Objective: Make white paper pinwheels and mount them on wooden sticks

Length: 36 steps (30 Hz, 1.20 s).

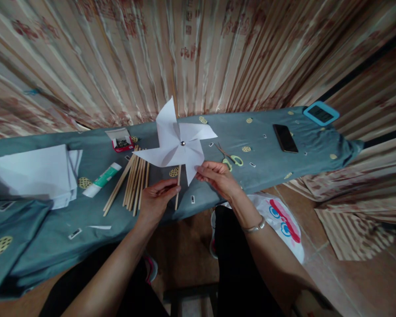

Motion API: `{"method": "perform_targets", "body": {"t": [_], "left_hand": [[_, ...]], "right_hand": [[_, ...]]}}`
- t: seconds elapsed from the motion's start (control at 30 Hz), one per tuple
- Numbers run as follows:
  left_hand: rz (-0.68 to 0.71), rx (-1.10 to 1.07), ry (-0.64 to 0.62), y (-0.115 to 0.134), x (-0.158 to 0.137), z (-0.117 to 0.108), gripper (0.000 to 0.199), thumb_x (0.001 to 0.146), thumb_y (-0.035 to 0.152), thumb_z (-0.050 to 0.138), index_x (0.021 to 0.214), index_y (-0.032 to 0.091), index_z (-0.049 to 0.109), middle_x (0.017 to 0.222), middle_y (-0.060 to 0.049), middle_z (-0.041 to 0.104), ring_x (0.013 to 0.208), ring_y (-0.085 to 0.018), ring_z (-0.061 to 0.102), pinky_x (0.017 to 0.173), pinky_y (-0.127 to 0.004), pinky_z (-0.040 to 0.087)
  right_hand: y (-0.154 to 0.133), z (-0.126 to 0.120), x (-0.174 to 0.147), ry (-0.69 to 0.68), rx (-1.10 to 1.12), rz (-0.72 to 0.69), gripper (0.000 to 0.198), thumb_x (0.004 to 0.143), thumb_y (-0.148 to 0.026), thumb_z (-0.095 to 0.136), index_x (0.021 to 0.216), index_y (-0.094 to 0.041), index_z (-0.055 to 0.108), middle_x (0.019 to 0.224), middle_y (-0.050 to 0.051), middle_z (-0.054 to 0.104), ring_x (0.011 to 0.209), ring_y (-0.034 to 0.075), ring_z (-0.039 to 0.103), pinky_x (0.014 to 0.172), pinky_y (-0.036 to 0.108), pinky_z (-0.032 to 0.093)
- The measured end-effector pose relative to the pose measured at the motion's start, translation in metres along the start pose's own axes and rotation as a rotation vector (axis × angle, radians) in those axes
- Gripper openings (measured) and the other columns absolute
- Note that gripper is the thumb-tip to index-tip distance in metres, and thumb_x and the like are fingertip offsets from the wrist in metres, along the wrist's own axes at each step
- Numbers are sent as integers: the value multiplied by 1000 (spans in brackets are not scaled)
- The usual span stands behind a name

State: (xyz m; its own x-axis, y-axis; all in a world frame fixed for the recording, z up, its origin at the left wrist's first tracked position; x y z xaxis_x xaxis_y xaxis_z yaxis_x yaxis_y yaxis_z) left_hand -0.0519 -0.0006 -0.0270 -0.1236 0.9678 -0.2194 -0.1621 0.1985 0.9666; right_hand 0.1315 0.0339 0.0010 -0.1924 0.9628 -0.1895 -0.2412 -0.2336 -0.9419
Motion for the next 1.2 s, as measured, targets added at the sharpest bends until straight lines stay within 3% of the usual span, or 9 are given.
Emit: {"method": "perform_targets", "body": {"t": [0.33, 0.67, 0.9, 1.03, 1.2], "left_hand": [[-18, -58, 15, 0, -1, 2, 35, 44, 34, 91, 74, 19, 78, 79, -4, 78, 77, -22, 71, 86, -39, 56], [-8, -28, -33, -2, -2, 2, 31, 52, 31, 87, 80, 19, 79, 81, -4, 77, 81, -22, 71, 88, -39, 54], [-11, -54, -68, 0, -2, 7, 38, 48, 33, 90, 81, 18, 79, 82, -6, 78, 89, -27, 72, 92, -43, 54], [-13, -60, -69, 3, -3, 7, 37, 49, 33, 90, 80, 19, 79, 78, -4, 77, 88, -26, 72, 94, -42, 53], [1, -108, 27, 4, 4, 4, 36, 48, 35, 90, 77, 19, 78, 79, -5, 77, 82, -23, 71, 87, -39, 54]], "right_hand": [[8, 9, -3, -63, 7, 22, 29, 63, -46, 85, 69, -20, 75, 69, -1, 74, 62, 8, 61, 63, 21, 46], [10, 19, -3, -85, 13, 51, 32, 58, -47, 87, 69, -19, 75, 68, 0, 73, 61, 8, 61, 62, 22, 47], [10, 23, -1, -101, -29, 27, 35, 57, -50, 86, 64, -18, 72, 60, -1, 68, 55, 8, 56, 59, 25, 48], [13, 23, -1, -102, -97, -24, 38, 58, -54, 85, 64, -18, 71, 61, -2, 67, 57, 9, 56, 59, 25, 46], [22, 27, -10, -119, -338, -84, 35, 64, -51, 83, 71, -19, 71, 62, -3, 64, 55, 9, 52, 53, 23, 38]]}}
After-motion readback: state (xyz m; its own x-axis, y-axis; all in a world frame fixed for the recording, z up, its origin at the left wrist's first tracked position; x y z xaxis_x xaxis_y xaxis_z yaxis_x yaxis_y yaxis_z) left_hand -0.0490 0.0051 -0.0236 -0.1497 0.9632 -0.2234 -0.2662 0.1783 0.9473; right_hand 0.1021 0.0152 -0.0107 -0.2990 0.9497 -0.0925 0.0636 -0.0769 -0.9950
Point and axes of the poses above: each hand's wrist, its own x-axis towards the middle knuckle, its own z-axis out of the palm, y = z × x, the point moved 2 cm from there along x, towards the middle knuckle
